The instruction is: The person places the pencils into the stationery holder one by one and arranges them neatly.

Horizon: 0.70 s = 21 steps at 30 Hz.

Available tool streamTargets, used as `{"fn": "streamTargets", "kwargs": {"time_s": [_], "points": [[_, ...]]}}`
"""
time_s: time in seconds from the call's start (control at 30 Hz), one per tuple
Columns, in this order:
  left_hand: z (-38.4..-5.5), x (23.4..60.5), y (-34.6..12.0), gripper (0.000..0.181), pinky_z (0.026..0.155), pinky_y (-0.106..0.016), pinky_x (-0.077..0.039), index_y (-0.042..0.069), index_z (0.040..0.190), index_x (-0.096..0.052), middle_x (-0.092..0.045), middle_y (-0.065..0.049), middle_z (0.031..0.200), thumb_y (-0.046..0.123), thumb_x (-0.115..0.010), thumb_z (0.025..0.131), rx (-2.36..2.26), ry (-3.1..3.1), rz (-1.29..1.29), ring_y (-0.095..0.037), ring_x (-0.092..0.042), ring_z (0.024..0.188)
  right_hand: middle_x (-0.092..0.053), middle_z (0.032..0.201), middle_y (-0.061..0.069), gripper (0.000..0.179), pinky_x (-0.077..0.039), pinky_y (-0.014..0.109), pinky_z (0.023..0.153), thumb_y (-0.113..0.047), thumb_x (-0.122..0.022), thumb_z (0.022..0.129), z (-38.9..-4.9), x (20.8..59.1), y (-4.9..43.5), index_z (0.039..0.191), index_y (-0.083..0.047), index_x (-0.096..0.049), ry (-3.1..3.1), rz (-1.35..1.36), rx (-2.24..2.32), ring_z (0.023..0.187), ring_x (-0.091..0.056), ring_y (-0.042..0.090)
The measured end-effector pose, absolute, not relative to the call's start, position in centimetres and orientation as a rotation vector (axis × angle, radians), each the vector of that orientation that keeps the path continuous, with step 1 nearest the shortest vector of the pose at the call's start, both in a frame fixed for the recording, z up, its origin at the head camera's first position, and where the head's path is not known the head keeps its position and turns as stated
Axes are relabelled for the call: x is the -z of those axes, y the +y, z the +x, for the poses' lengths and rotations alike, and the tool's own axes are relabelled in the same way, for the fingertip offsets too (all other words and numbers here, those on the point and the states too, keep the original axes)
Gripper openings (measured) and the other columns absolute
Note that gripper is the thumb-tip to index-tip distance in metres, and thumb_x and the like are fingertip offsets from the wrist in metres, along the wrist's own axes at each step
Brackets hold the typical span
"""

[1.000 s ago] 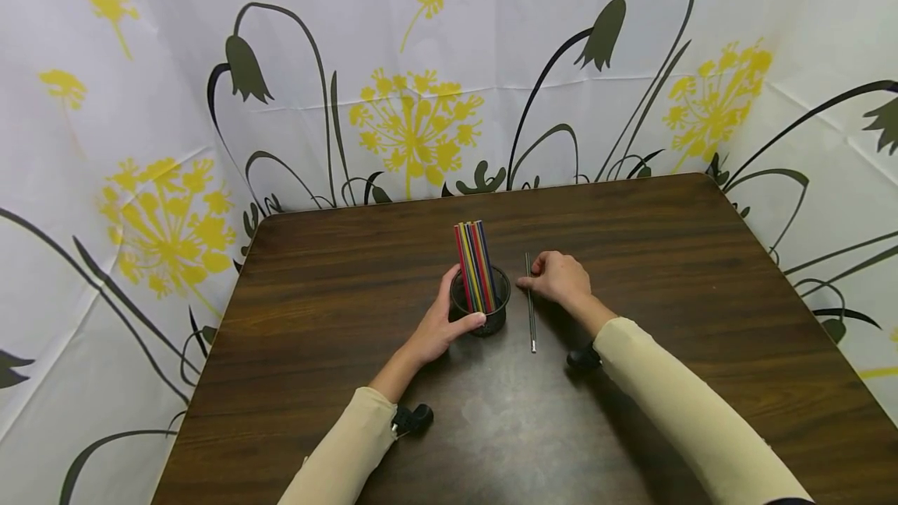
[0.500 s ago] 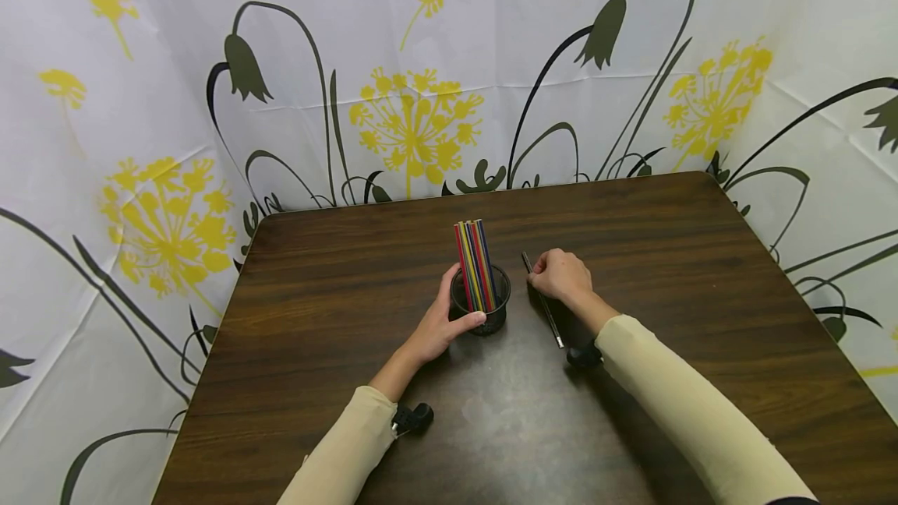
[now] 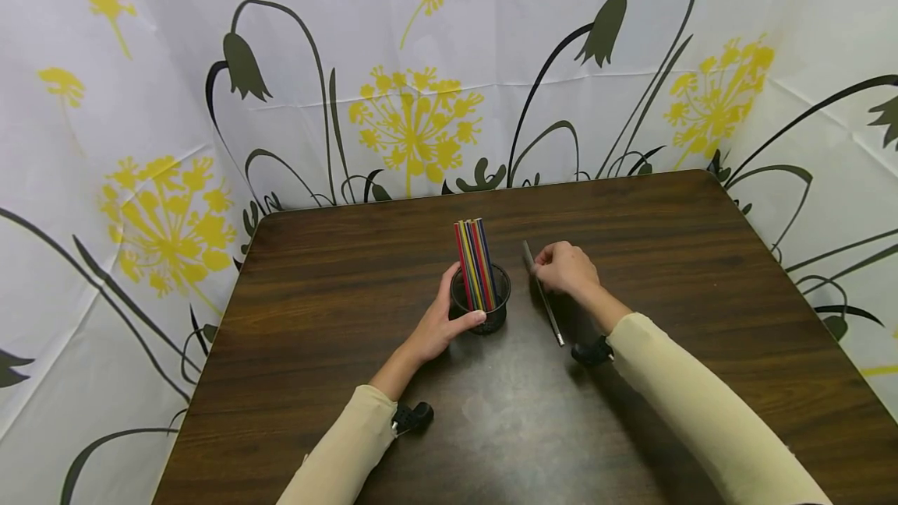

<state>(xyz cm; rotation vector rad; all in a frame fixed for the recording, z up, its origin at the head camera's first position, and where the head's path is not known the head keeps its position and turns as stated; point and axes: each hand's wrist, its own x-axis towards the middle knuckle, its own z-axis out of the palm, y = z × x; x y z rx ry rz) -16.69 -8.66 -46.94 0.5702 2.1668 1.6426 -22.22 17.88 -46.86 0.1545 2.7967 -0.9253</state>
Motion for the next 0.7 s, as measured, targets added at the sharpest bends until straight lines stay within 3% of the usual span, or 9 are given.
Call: {"fn": "streamTargets", "kwargs": {"time_s": [0.23, 0.4, 0.7], "points": [[-16.7, 47.1, -8.6, 0.086, 0.111, -0.058, -0.021, 0.022, 0.157, -0.004, -0.025, -0.019, 0.156, 0.018, -0.062, 0.094, -1.636, 2.183, 0.561, -0.035, -0.028, 0.141, -0.069, 0.082, -0.001, 0.018, -0.045, 0.039, 0.067, -0.030, -0.063, 0.092, -21.9, 43.8, 17.8, 0.097, -0.014, -0.071, 2.903, 0.110, 1.116, 0.072, -0.063, 0.018], [-16.6, 47.1, -8.5, 0.086, 0.111, -0.058, -0.020, 0.021, 0.157, -0.004, -0.024, -0.019, 0.156, 0.017, -0.062, 0.094, -1.628, 2.195, 0.552, -0.035, -0.027, 0.142, -0.069, 0.085, 0.004, 0.017, -0.045, 0.038, 0.073, -0.026, -0.065, 0.091, -21.4, 41.0, 17.3, 0.097, -0.010, -0.071, 2.974, 0.015, 1.340, 0.077, -0.063, 0.020], [-16.6, 47.2, -8.6, 0.087, 0.111, -0.056, -0.022, 0.020, 0.157, -0.004, -0.028, -0.020, 0.154, 0.019, -0.064, 0.094, -1.634, 2.193, 0.558, -0.035, -0.031, 0.139, -0.070, 0.078, 0.004, 0.015, -0.051, 0.028, 0.057, -0.021, -0.068, 0.090, -20.2, 37.2, 15.9, 0.095, -0.007, -0.069, 2.940, -0.212, 1.779, 0.062, -0.065, 0.013]]}}
